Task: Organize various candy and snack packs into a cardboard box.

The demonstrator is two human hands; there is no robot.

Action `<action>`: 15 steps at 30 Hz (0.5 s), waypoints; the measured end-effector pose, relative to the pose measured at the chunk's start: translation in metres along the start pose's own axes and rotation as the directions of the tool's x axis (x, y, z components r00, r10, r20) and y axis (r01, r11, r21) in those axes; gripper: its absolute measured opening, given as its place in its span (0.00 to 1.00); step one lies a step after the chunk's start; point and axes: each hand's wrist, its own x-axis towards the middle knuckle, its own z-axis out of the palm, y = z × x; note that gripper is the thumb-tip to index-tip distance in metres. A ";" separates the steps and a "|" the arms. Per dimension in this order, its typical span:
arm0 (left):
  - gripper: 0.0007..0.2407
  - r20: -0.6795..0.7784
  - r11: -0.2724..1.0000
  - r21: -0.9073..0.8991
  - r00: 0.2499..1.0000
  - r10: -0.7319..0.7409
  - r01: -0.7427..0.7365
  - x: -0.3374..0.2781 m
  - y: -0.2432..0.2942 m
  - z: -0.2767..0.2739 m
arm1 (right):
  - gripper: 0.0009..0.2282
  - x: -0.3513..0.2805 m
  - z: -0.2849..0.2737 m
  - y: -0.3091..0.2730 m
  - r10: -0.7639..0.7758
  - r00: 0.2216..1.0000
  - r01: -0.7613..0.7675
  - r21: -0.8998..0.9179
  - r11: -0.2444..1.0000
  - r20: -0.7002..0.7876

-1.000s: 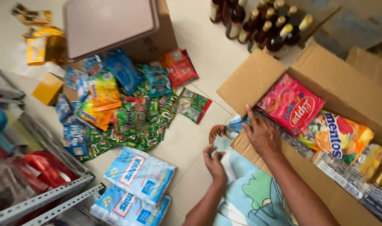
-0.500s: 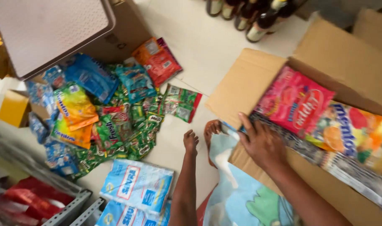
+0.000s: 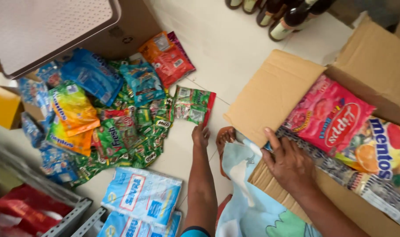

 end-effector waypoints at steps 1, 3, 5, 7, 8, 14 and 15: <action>0.26 -0.022 1.000 0.006 1.000 -0.016 0.016 0.011 0.000 0.003 | 0.30 0.002 0.000 0.000 -0.016 0.999 0.016 0.013 1.000 -0.028; 0.24 -0.051 0.998 0.044 0.998 -0.046 0.048 0.004 0.011 0.022 | 0.30 0.002 -0.003 -0.001 -0.006 1.000 0.006 0.002 1.000 -0.022; 0.23 -0.086 0.993 0.081 0.993 -0.075 0.082 -0.003 0.016 0.035 | 0.30 0.002 -0.005 -0.002 0.002 1.000 -0.002 -0.006 1.000 -0.012; 0.22 -0.159 0.987 0.104 0.982 -0.104 0.122 -0.009 0.015 0.044 | 0.30 0.002 -0.005 -0.002 -0.006 1.000 0.006 0.032 0.999 -0.005; 0.22 -0.155 0.987 0.103 0.982 -0.106 0.123 -0.007 0.012 0.045 | 0.30 0.003 -0.005 -0.001 -0.006 1.000 0.006 0.028 1.000 -0.006; 0.21 -0.110 0.968 0.126 0.973 -0.206 0.219 0.006 -0.020 0.035 | 0.30 0.005 -0.007 -0.002 0.012 1.000 -0.012 0.022 1.000 0.007; 0.16 0.004 0.985 0.092 0.989 -0.145 0.144 0.022 -0.028 0.027 | 0.30 0.005 -0.005 -0.001 0.008 1.000 -0.008 0.032 0.999 -0.006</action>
